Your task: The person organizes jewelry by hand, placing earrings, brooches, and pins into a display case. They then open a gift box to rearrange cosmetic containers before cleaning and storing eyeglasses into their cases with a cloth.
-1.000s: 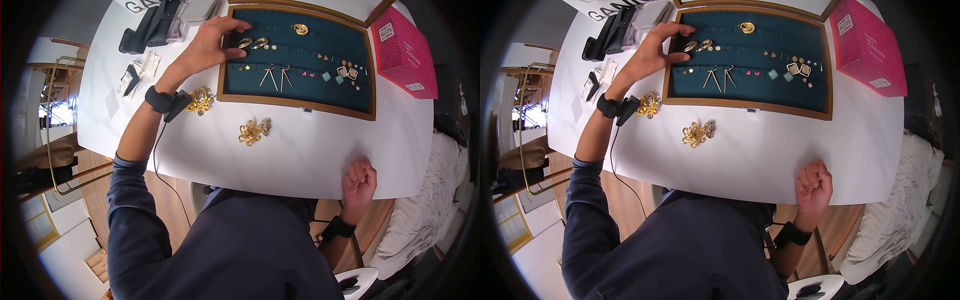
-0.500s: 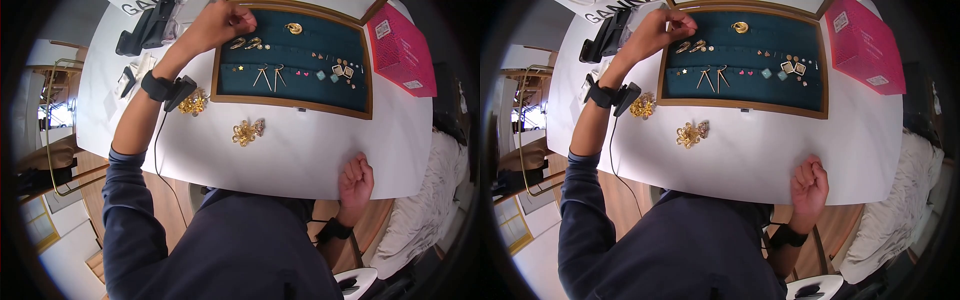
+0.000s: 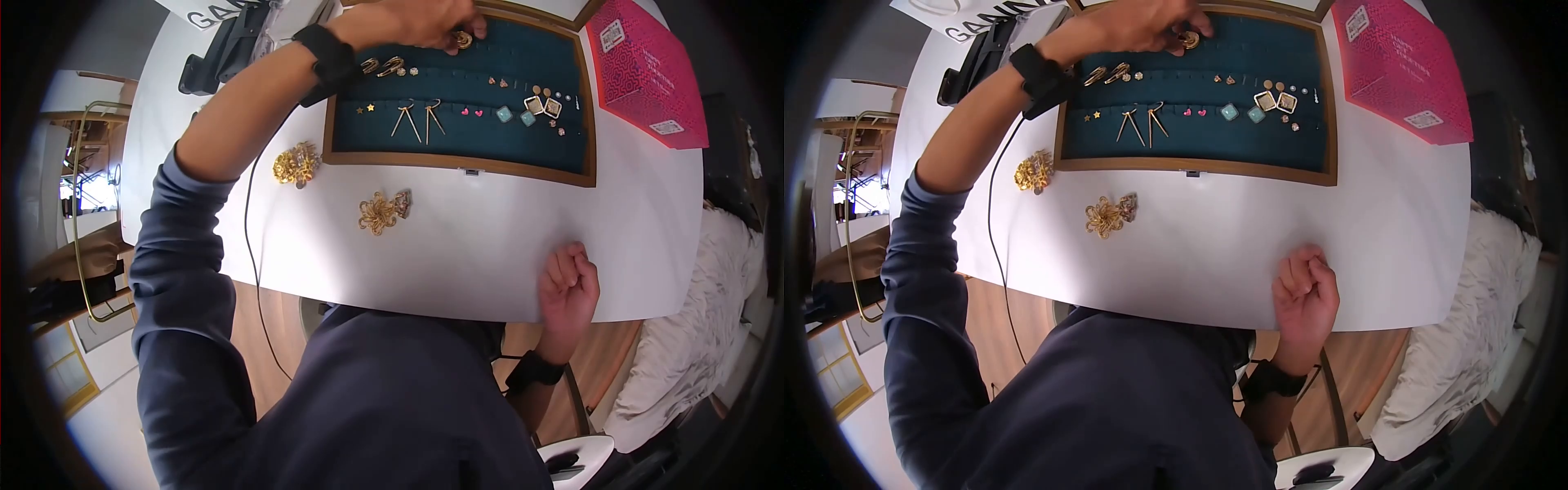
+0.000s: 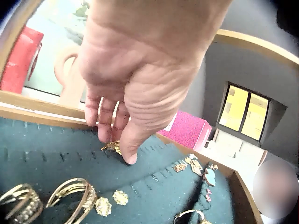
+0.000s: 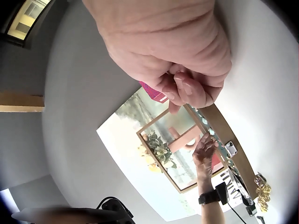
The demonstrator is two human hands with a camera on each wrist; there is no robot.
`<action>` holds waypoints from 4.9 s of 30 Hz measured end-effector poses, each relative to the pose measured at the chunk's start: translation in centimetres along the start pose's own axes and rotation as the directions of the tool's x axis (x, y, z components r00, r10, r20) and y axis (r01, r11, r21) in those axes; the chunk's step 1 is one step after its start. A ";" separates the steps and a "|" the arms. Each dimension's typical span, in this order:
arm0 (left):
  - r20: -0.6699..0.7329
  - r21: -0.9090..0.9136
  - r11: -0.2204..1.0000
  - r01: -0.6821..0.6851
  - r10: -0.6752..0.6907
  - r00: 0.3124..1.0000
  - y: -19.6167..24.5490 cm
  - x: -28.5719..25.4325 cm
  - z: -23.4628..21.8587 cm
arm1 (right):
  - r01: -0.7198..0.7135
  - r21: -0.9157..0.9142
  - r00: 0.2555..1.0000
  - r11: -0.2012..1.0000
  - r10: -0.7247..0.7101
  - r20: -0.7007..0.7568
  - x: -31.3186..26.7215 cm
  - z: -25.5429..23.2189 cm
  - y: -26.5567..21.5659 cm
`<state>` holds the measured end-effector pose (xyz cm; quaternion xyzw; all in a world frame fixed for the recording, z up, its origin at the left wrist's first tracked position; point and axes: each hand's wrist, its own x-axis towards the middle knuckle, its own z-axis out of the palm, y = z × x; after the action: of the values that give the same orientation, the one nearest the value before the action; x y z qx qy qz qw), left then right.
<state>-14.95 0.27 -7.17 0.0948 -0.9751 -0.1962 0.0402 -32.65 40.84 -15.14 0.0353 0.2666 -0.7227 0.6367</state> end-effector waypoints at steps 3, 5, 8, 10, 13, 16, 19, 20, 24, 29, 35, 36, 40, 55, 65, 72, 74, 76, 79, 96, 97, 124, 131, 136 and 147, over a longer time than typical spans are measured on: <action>-0.015 -0.051 0.999 0.005 -0.005 1.000 -1.0 0.0 0.7 | -0.002 0.009 1.000 1.000 0.002 0.004 0.1 0.0 -0.1; -0.091 -0.130 0.991 0.039 -0.051 0.995 -1.2 -0.4 0.7 | -0.002 0.007 1.000 1.000 0.002 0.001 0.1 0.0 0.0; -0.091 -0.396 0.904 0.160 -0.212 0.973 -1.7 -0.8 0.6 | 0.000 -0.001 1.000 1.000 0.000 -0.014 0.2 0.2 0.0; -0.028 -0.675 0.725 0.140 -0.215 0.976 -2.2 -1.7 0.7 | -0.005 -0.004 1.000 1.000 0.005 -0.023 0.2 0.2 -0.1; 0.048 -0.870 0.454 0.193 -0.312 0.949 -2.3 -3.6 0.5 | -0.008 0.000 1.000 1.000 0.008 -0.013 0.3 0.1 -0.1; 0.063 -0.917 0.337 0.213 -0.406 0.912 -2.1 -4.9 0.0 | -0.007 0.013 1.000 1.000 0.008 -0.015 0.1 0.3 -0.1; 0.044 -0.885 0.401 0.238 -0.436 0.899 -2.6 -5.9 -0.2 | -0.007 0.014 1.000 1.000 0.007 -0.007 0.2 0.2 -0.1; 0.037 -0.868 0.433 0.243 -0.430 0.902 -2.8 -6.1 -0.2 | -0.021 0.039 0.999 0.999 0.019 0.027 0.3 0.1 -0.1; 0.021 -0.897 0.374 0.236 -0.497 0.867 -1.2 -6.3 0.6 | -0.031 0.096 0.998 0.995 0.027 0.049 0.7 1.6 0.2; -0.004 -0.707 0.633 0.315 -0.449 0.894 -0.1 -6.8 1.0 | -0.010 0.063 1.000 0.998 0.008 0.021 1.8 4.8 1.0; -0.004 -0.796 0.537 0.278 -0.465 0.885 -0.6 -7.3 1.5 | -0.037 0.037 0.996 0.999 0.035 0.077 2.7 5.0 1.3; -0.015 -0.812 0.520 0.263 -0.469 0.883 -0.8 -7.6 1.2 | -0.026 0.040 0.995 0.999 0.022 0.093 2.5 4.9 1.5; -0.047 -0.820 0.502 0.275 -0.538 0.842 -0.9 -7.8 0.1 | 0.005 0.027 0.997 1.000 -0.007 0.078 2.2 3.2 1.5; -0.088 -0.634 0.705 0.318 -0.474 0.876 -0.1 -5.6 1.6 | 0.018 0.092 0.999 0.996 -0.022 0.049 1.4 0.6 1.3; -0.085 -0.519 0.792 0.321 -0.421 0.903 0.3 -4.6 2.9 | 0.004 0.107 0.999 0.994 -0.009 0.050 1.5 0.6 1.1; -0.032 -0.560 0.749 0.355 -0.447 0.894 -0.5 -4.8 2.8 | 0.005 0.110 0.998 0.994 -0.012 0.059 1.5 0.3 1.1; -0.033 -0.559 0.749 0.356 -0.449 0.893 -0.4 -4.8 2.8 | 0.008 0.100 0.999 0.995 -0.012 0.037 1.4 0.3 1.0; -0.049 -0.571 0.747 0.342 -0.446 0.894 -0.1 -4.7 2.9 | 0.008 0.098 0.999 0.995 -0.011 0.031 1.5 0.3 1.0; -0.049 -0.636 0.691 0.342 -0.479 0.876 -0.2 -4.8 3.0 | 0.006 0.107 0.999 0.994 -0.010 0.044 1.5 0.2 1.0; -0.073 -0.734 0.641 0.224 -0.403 0.912 -0.1 -4.6 3.4 | 0.006 0.109 0.999 0.994 -0.012 0.051 1.2 0.1 0.8; -0.066 -0.706 0.667 0.236 -0.394 0.917 0.1 -4.5 3.2 | 0.007 0.115 0.999 0.993 -0.013 0.051 1.2 0.0 0.8; -0.010 -0.465 0.849 0.250 -0.287 0.958 2.4 -5.1 2.0 | -0.021 0.146 0.995 0.989 0.007 0.102 1.4 -0.1 0.7; 0.041 -0.611 0.725 0.319 -0.373 0.927 1.1 -5.3 1.8 | -0.018 0.149 0.995 0.989 0.003 0.103 1.4 -0.1 0.8; 0.043 -0.613 0.757 0.227 -0.254 0.966 0.2 -5.0 2.2 | -0.013 0.145 0.994 0.989 -0.003 0.110 1.6 -0.5 0.7; -0.258 -0.201 0.968 -0.150 0.095 0.961 2.3 -5.6 1.3 | -0.010 0.157 0.994 0.987 -0.008 0.110 1.4 -0.3 0.7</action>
<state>-9.96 3.95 -7.71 0.0525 -0.9391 -0.2860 0.1832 -32.31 39.66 -16.21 0.0457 0.1729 -0.7421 0.6460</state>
